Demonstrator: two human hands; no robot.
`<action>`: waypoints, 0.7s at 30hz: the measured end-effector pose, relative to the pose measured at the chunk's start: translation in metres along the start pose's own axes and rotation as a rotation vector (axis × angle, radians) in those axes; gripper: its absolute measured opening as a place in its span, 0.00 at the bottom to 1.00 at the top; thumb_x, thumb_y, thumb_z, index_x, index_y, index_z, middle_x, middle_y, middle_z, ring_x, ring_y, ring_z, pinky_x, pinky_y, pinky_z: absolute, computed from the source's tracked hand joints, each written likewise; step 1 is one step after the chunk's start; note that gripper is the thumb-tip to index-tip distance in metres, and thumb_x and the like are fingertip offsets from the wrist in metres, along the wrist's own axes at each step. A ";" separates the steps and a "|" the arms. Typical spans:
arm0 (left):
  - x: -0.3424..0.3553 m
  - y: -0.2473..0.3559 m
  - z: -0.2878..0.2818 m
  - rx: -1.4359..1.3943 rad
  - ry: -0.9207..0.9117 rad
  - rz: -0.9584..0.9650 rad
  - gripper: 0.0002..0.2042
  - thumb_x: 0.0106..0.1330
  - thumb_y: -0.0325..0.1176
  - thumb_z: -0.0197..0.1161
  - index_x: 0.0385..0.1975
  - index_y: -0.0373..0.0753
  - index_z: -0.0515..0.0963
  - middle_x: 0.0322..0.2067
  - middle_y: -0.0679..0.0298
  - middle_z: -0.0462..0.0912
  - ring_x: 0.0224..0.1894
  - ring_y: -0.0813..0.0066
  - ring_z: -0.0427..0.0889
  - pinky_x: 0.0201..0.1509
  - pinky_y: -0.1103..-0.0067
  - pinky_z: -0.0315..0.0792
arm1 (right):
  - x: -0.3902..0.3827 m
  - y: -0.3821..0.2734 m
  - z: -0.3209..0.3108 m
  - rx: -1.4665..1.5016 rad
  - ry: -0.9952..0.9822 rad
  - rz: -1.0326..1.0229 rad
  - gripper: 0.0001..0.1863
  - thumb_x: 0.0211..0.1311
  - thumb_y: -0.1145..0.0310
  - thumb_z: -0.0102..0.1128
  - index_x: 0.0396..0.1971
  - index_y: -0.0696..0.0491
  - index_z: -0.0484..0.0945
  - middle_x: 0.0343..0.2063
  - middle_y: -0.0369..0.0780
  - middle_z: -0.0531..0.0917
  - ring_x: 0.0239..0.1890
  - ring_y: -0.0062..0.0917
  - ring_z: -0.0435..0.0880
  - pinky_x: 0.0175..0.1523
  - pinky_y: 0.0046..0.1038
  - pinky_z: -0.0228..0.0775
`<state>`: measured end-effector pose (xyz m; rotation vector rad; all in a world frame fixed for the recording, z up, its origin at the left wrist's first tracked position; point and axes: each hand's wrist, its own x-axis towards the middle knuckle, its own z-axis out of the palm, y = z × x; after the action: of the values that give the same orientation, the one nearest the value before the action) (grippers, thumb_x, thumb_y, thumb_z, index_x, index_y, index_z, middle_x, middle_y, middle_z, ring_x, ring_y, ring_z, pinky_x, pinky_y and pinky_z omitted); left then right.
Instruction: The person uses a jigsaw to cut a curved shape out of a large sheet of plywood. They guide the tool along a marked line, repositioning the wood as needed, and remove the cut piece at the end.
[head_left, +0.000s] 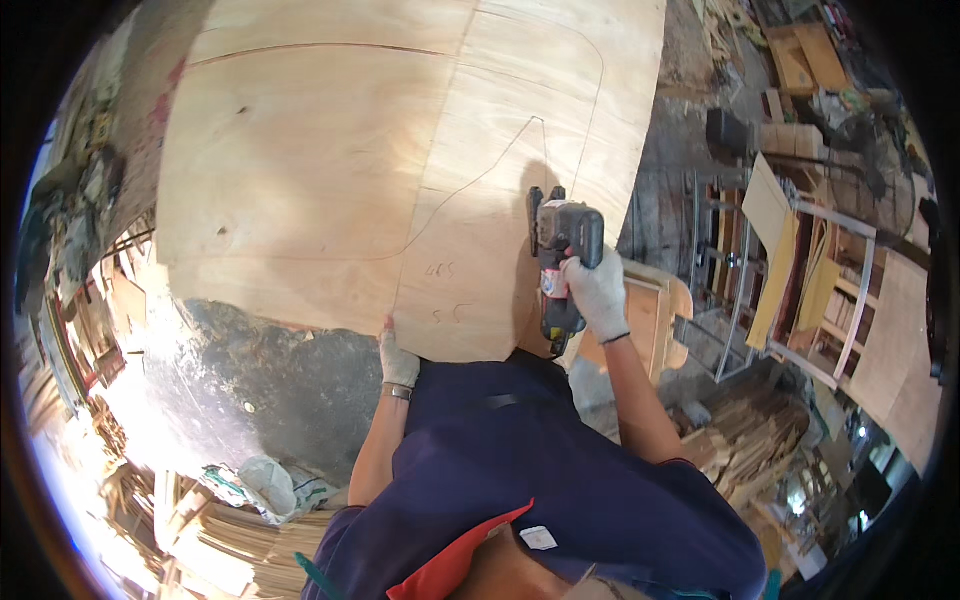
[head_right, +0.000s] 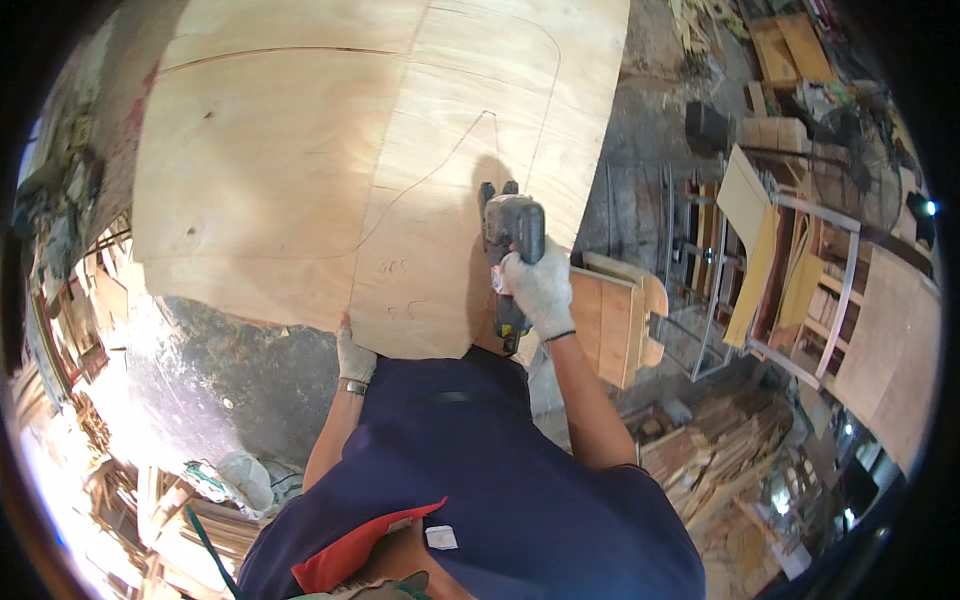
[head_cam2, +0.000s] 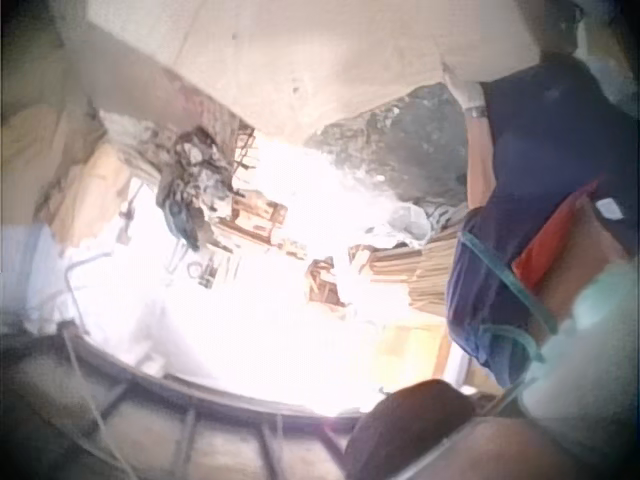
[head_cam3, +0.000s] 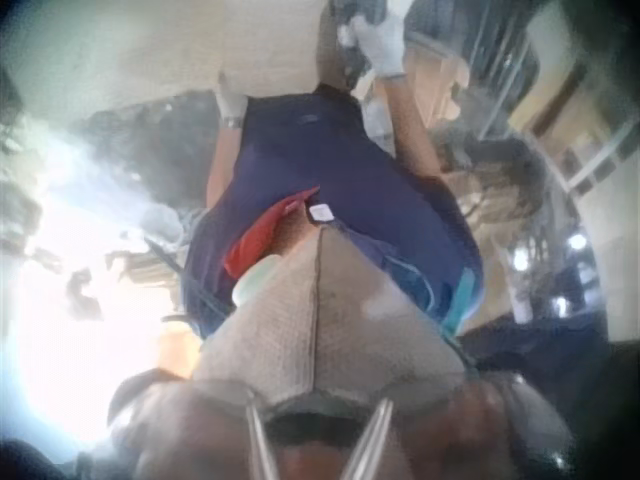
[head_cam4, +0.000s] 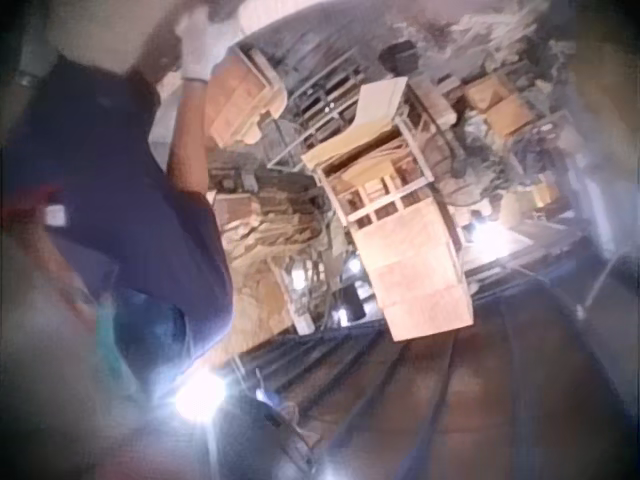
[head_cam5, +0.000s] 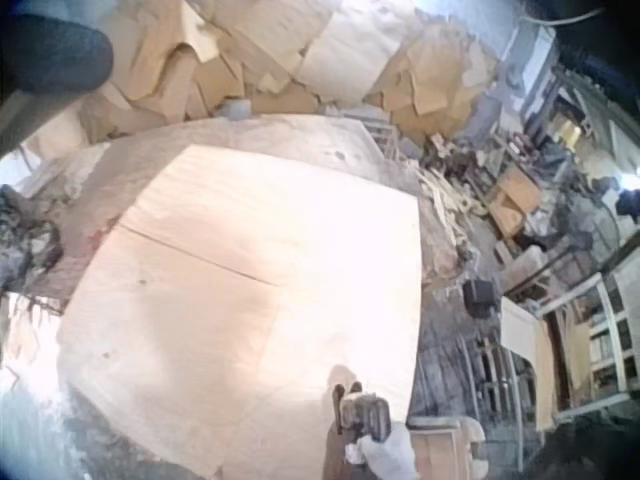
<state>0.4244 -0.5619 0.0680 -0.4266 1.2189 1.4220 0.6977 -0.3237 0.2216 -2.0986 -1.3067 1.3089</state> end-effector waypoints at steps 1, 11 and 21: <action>-0.008 0.001 -0.001 -0.010 0.041 -0.027 0.28 0.79 0.52 0.56 0.67 0.35 0.70 0.63 0.57 0.78 0.61 0.61 0.79 0.65 0.66 0.74 | -0.006 0.022 0.002 -0.152 0.052 -0.078 0.11 0.57 0.67 0.67 0.37 0.57 0.85 0.27 0.46 0.88 0.28 0.34 0.90 0.35 0.35 0.80; 0.002 0.112 0.111 1.216 0.661 0.882 0.39 0.74 0.50 0.64 0.76 0.34 0.55 0.75 0.48 0.57 0.74 0.50 0.63 0.75 0.58 0.64 | -0.026 -0.032 0.009 0.060 0.002 0.094 0.13 0.54 0.70 0.73 0.39 0.57 0.84 0.29 0.44 0.89 0.29 0.31 0.89 0.37 0.32 0.80; 0.320 0.229 0.406 1.990 -0.013 1.688 0.40 0.71 0.62 0.56 0.76 0.40 0.61 0.77 0.48 0.59 0.78 0.45 0.56 0.81 0.57 0.50 | -0.014 -0.023 0.007 -0.054 -0.039 0.003 0.16 0.49 0.70 0.72 0.40 0.57 0.83 0.29 0.46 0.87 0.31 0.39 0.89 0.40 0.36 0.80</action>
<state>0.2855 -0.0139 0.0632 2.3419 2.3165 0.4529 0.6771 -0.3246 0.2410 -2.1213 -1.3705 1.3362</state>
